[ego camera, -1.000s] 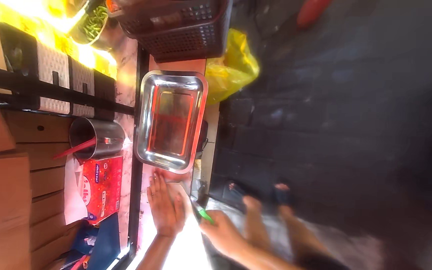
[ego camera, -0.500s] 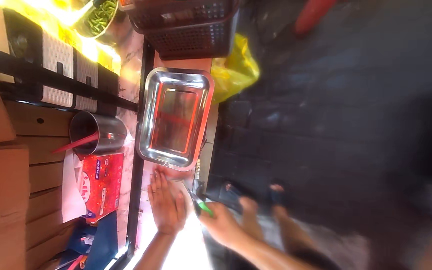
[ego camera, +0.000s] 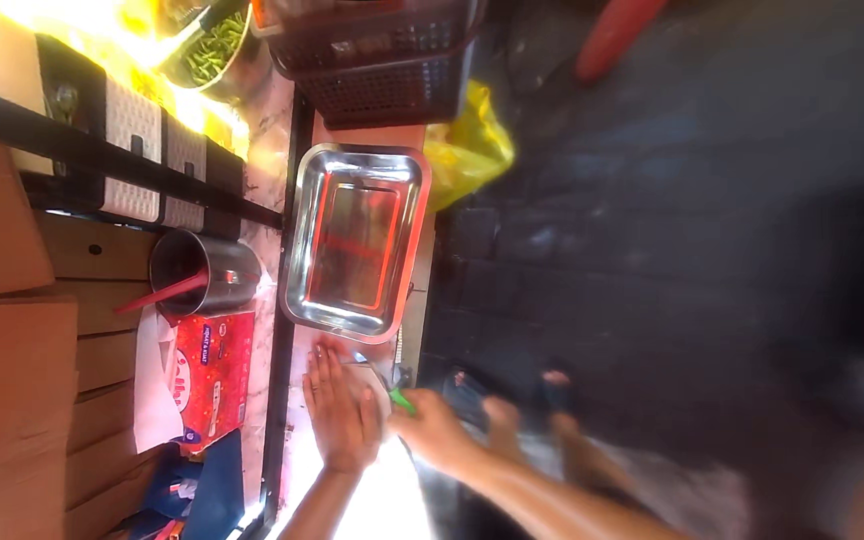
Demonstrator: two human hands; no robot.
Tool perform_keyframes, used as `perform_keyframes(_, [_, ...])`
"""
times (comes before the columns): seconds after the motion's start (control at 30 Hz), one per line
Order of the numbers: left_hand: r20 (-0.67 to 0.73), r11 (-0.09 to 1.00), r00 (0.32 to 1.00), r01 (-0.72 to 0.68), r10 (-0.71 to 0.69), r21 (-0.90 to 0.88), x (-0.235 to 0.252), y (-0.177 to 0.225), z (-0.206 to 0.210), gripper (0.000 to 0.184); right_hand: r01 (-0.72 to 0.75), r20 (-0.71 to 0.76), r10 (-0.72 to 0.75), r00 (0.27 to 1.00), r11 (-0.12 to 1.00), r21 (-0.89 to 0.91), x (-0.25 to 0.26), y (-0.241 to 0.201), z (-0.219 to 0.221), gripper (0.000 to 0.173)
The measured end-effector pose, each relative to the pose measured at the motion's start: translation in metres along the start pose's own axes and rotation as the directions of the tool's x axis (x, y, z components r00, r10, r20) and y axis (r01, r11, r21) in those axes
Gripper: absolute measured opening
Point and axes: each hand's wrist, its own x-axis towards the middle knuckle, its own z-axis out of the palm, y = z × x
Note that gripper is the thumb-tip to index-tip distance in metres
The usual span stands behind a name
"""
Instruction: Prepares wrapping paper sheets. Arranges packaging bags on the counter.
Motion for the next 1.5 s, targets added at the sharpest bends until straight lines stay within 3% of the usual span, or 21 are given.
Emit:
perform_keyframes(0.27, [0.000,1.000,1.000,0.010,-0.010,0.001,0.000,0.001,-0.001,0.080,-0.043,-0.047,0.042,0.998,0.999,-0.007,-0.036,0.015,-0.010,0.017])
perform_keyframes(0.67, [-0.006,1.000,1.000,-0.022,0.022,0.022,0.001,0.000,0.001,0.079,0.002,-0.021,-0.002,1.000,1.000,-0.025,-0.003,0.006,-0.002,0.017])
perform_keyframes(0.8, [-0.004,0.997,0.997,-0.075,0.075,0.008,0.002,-0.001,0.000,0.081,0.100,-0.204,-0.076,0.976,0.989,0.106,-0.027,0.007,-0.005,0.016])
perform_keyframes(0.87, [-0.002,0.997,0.997,-0.076,0.076,0.009,0.003,-0.001,0.001,0.081,0.264,-0.403,-0.176,0.898,0.949,0.174,-0.036,-0.008,-0.027,0.020])
perform_keyframes(0.93, [0.000,0.997,0.997,-0.073,0.073,0.004,0.000,-0.001,0.000,0.080,0.355,-0.461,-0.249,0.852,0.921,0.159,-0.044,-0.011,-0.048,0.019])
perform_keyframes(1.03, [-0.016,0.998,0.998,-0.062,0.062,-0.029,0.003,0.000,-0.001,0.077,0.214,-0.342,-0.180,0.922,0.975,0.062,-0.052,0.021,-0.053,0.013])
perform_keyframes(1.13, [-0.048,0.994,0.998,-0.040,0.035,-0.101,0.002,-0.001,-0.002,0.072,0.093,-0.184,-0.088,0.979,0.995,0.019,-0.060,0.050,-0.031,0.032])
perform_keyframes(1.27, [-0.130,0.975,0.991,-0.015,-0.014,-0.221,-0.003,-0.004,-0.002,0.070,0.061,0.034,-0.067,0.997,0.988,0.145,-0.050,0.062,0.006,0.054])
perform_keyframes(1.37, [-0.174,0.946,0.978,0.053,-0.113,-0.319,-0.002,0.002,-0.012,0.075,0.023,0.043,-0.028,0.999,0.993,0.118,-0.044,0.063,0.016,0.042])
perform_keyframes(1.5, [-0.145,0.851,0.901,0.318,-0.409,-0.419,-0.023,0.007,-0.035,0.082,0.022,0.002,-0.022,1.000,0.992,0.124,-0.046,0.058,0.019,0.040])
